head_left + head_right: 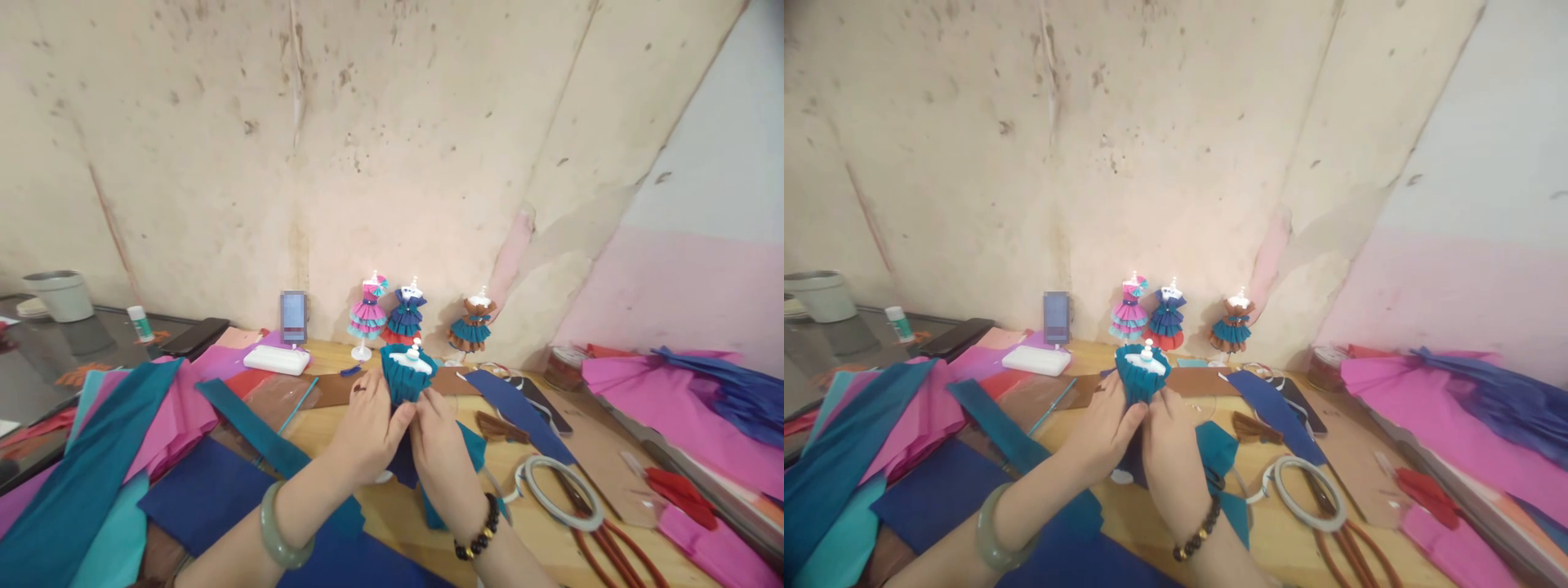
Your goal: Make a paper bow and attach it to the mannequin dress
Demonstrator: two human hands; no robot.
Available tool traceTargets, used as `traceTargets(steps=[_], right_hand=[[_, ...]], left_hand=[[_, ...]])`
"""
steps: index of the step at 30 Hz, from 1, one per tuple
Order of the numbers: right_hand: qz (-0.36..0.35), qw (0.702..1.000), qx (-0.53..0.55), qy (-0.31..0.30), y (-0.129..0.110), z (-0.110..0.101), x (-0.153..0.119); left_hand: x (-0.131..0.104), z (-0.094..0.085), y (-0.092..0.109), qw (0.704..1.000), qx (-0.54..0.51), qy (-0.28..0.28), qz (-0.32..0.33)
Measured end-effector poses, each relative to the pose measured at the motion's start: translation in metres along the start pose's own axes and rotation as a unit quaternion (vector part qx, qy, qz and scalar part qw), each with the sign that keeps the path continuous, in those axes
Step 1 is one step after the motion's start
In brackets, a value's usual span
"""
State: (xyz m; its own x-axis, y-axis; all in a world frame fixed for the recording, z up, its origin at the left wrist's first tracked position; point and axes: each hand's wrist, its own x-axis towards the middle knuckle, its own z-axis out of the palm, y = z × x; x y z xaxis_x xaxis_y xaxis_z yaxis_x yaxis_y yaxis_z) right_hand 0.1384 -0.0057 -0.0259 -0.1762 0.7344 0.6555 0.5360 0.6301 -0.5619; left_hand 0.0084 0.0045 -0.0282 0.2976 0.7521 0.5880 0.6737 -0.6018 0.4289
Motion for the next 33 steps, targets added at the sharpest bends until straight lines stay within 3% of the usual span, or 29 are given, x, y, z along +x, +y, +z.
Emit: traceTargets(steps=[3, 7, 14, 18, 22, 29, 33], right_hand=[[0.012, 1.000, 0.028, 0.006, -0.004, 0.003, 0.000], [-0.026, 1.000, -0.017, -0.001, 0.006, -0.001, 0.000], [-0.017, 0.997, 0.009, -0.080, 0.015, -0.016, 0.006], [-0.012, 0.993, 0.070, -0.092, 0.022, -0.023, 0.010], [0.024, 0.985, 0.125, -0.119, 0.031, -0.032, 0.011], [0.028, 0.984, 0.152, -0.091, 0.024, -0.033, 0.013], [0.016, 0.991, 0.127, -0.032, 0.018, -0.023, 0.013]], left_hand=[[-0.001, 0.001, 0.003, 1.000, 0.023, 0.007, -0.014], [0.003, -0.003, 0.000, 1.000, 0.030, 0.002, -0.007], [0.013, -0.021, -0.021, 0.995, 0.019, -0.044, 0.086], [0.015, -0.028, -0.029, 0.991, -0.045, -0.069, 0.110], [0.016, -0.031, -0.034, 0.983, -0.160, -0.053, 0.071], [0.021, -0.032, -0.031, 0.974, -0.222, -0.042, 0.031], [0.022, -0.029, -0.028, 0.970, -0.240, -0.029, 0.022]])
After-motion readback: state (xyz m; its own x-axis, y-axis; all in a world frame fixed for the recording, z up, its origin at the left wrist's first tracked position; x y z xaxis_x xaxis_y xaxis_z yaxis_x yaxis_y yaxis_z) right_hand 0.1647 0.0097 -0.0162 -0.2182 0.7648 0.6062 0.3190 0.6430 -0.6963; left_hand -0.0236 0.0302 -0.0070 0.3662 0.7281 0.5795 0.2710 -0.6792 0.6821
